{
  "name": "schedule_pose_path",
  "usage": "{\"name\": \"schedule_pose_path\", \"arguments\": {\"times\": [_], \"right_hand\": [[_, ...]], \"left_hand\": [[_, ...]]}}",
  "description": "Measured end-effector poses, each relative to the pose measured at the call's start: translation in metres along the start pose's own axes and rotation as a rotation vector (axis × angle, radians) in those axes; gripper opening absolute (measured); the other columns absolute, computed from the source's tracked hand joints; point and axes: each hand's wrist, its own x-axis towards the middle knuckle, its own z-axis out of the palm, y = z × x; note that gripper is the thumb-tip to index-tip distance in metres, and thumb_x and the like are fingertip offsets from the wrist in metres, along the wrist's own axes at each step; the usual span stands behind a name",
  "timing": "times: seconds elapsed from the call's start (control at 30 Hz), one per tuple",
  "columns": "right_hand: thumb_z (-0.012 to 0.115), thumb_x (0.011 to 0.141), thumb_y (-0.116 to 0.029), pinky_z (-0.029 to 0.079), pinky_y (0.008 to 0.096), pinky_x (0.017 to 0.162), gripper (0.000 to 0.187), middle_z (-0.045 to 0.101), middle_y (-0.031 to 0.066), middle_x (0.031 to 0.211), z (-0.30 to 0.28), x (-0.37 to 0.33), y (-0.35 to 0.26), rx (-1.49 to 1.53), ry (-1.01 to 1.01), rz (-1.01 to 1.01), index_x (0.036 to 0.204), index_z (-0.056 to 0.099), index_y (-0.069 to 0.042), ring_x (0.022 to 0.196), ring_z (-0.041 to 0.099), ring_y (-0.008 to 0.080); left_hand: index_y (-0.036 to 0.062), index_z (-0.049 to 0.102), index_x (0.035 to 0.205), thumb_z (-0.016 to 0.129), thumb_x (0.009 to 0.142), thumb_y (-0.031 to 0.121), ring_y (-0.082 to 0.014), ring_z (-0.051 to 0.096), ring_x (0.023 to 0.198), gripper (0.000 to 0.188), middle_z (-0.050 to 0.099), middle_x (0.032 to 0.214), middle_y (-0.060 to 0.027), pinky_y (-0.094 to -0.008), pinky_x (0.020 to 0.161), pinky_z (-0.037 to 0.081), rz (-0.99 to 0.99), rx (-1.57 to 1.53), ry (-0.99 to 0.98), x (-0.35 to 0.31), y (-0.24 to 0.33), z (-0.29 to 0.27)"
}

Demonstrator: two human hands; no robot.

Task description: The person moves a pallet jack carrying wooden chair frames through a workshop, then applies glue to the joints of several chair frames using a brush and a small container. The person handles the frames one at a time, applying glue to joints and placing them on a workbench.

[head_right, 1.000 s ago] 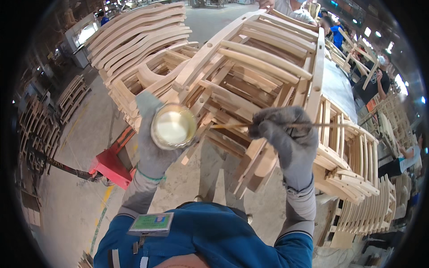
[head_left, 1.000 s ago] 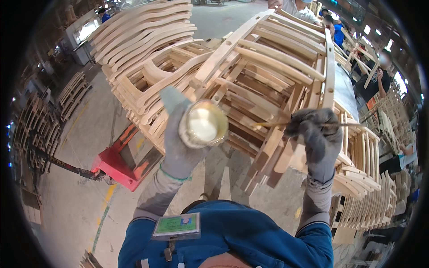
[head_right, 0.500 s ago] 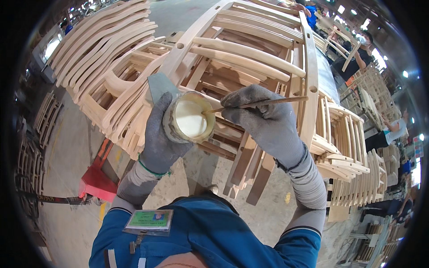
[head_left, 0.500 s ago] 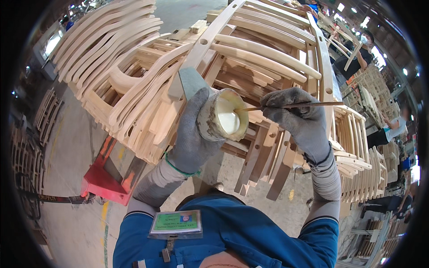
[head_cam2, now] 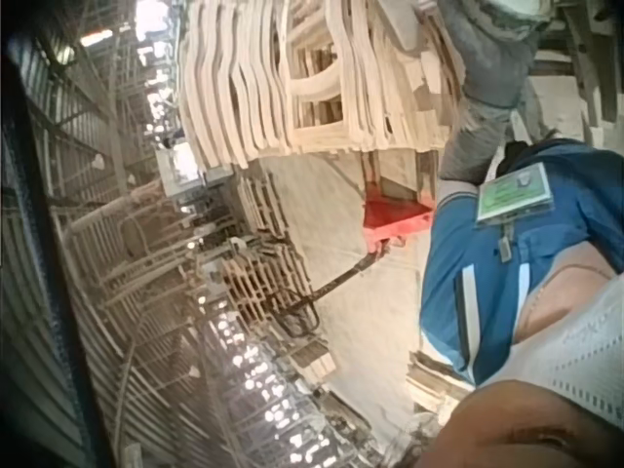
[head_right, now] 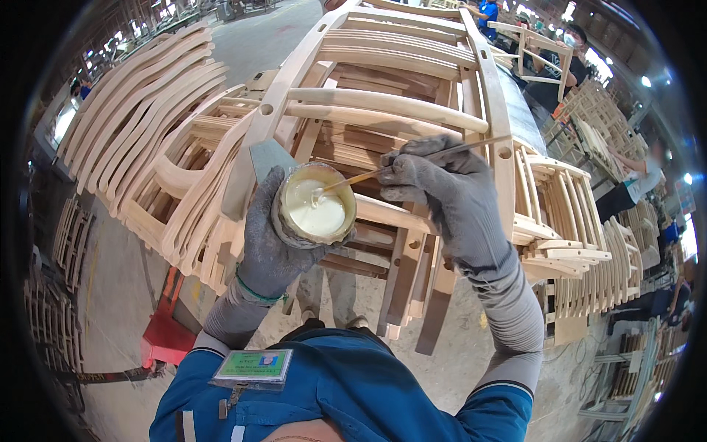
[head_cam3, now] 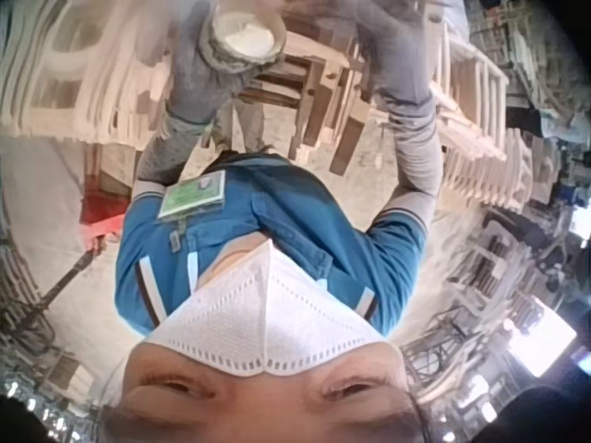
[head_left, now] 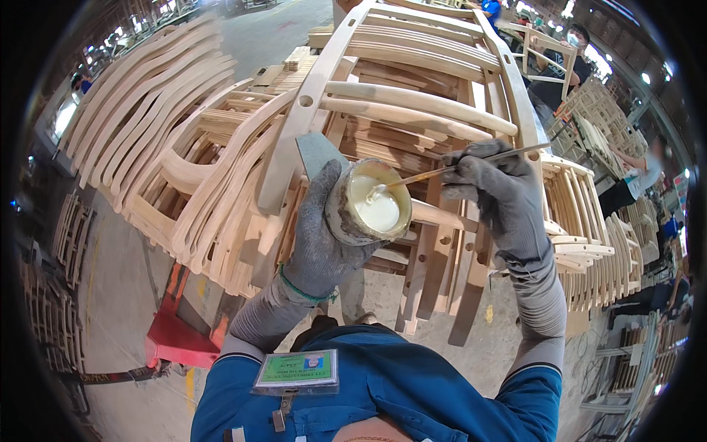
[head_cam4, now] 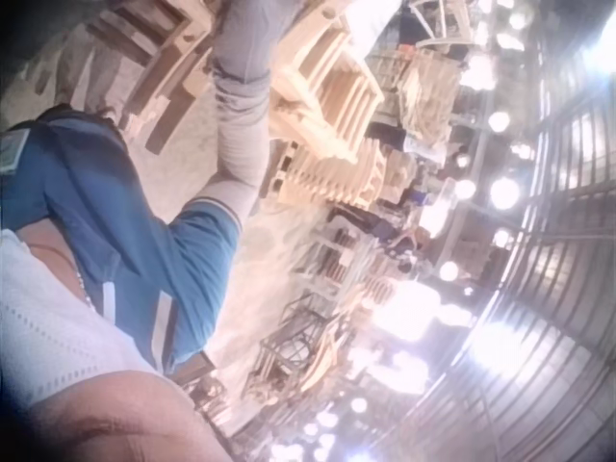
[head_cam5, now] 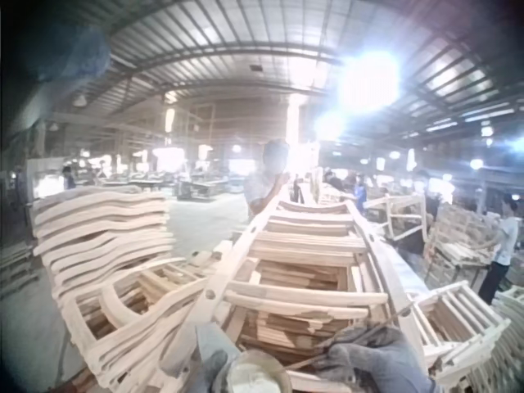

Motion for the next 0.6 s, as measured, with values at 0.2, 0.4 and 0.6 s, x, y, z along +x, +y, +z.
{"name": "schedule_pose_path", "arguments": {"times": [0.2, 0.4, 0.6], "right_hand": [[0.067, 0.079, -0.001, 0.051, 0.0233, 0.074, 0.014, 0.064, 0.0110, 0.095, 0.039, -0.002, -0.003, -0.468, -0.085, -0.222, 0.090, 0.059, 0.001, 0.084, 0.063, 0.0131], [0.057, 0.087, -0.010, 0.055, 0.0323, 0.079, 0.017, 0.063, 0.0142, 0.091, 0.036, 0.022, 0.012, 0.006, -0.019, -0.111, 0.096, 0.056, 0.004, 0.089, 0.063, 0.0192], [0.050, 0.091, -0.013, 0.059, 0.0297, 0.073, 0.024, 0.062, 0.0169, 0.100, 0.049, 0.042, 0.012, 0.318, -0.075, 0.178, 0.109, 0.050, 0.004, 0.083, 0.066, 0.0215]], "left_hand": [[0.0076, 0.048, 0.119, 0.036, 0.094, 0.042, -0.0194, 0.058, 0.101, 0.044, 0.056, 0.110, -0.0087, -0.0353, 0.084, 0.053, 0.007, 0.095, -0.043, -0.001, 0.036, 0.011], [0.0098, 0.045, 0.125, 0.034, 0.093, 0.047, -0.0288, 0.051, 0.112, 0.051, 0.051, 0.120, -0.0129, -0.0494, 0.094, 0.044, -0.074, -0.036, -0.114, 0.000, 0.049, 0.006], [0.0087, 0.042, 0.127, 0.034, 0.092, 0.050, -0.0325, 0.050, 0.113, 0.055, 0.049, 0.122, -0.0159, -0.0540, 0.094, 0.042, -0.077, -0.062, -0.143, -0.009, 0.062, 0.008]]}}
